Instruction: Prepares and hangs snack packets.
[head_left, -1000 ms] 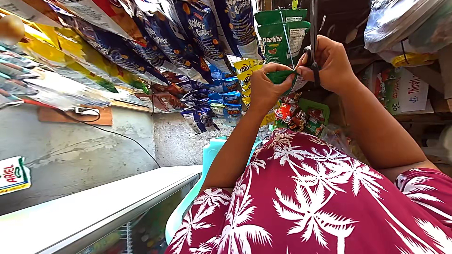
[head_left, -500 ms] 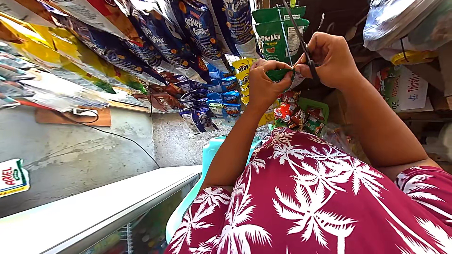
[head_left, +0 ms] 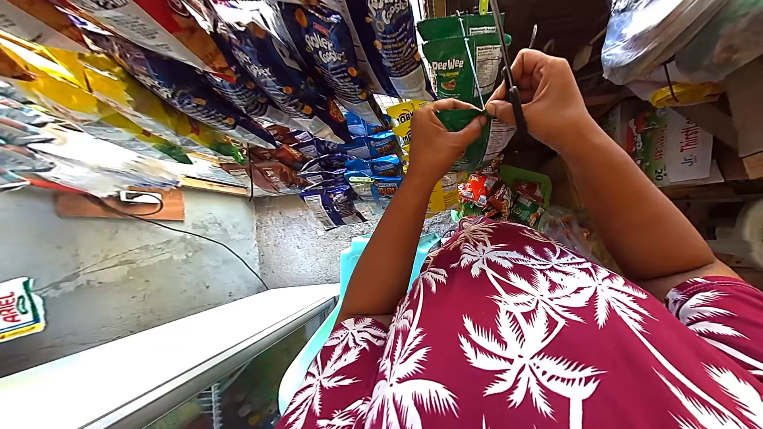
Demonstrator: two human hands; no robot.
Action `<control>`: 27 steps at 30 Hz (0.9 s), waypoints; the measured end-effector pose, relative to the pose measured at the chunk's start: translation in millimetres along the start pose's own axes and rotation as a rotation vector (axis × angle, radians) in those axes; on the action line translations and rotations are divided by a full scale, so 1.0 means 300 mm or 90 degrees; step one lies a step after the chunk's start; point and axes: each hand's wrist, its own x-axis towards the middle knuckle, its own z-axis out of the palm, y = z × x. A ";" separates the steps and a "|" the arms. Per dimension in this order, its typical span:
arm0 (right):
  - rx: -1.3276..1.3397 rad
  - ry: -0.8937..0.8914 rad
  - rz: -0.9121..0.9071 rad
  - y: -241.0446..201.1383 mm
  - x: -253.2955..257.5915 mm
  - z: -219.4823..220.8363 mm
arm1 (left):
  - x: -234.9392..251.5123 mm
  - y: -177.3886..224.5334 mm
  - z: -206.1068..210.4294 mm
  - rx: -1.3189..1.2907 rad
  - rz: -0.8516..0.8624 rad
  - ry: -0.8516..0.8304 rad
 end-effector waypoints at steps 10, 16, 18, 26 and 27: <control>-0.075 -0.007 -0.072 0.021 0.005 -0.002 | 0.006 -0.016 -0.006 0.013 0.026 0.001; -0.143 0.001 -0.071 0.000 0.008 0.003 | 0.008 -0.025 -0.007 -0.030 0.026 -0.007; -0.162 -0.018 -0.071 0.002 0.007 -0.004 | 0.007 -0.031 -0.009 -0.015 0.030 -0.005; -0.209 -0.025 -0.056 0.006 0.047 -0.017 | 0.050 -0.036 -0.008 0.020 -0.012 -0.005; -0.234 -0.016 -0.053 0.006 0.052 -0.013 | 0.059 -0.051 -0.006 0.012 -0.015 0.000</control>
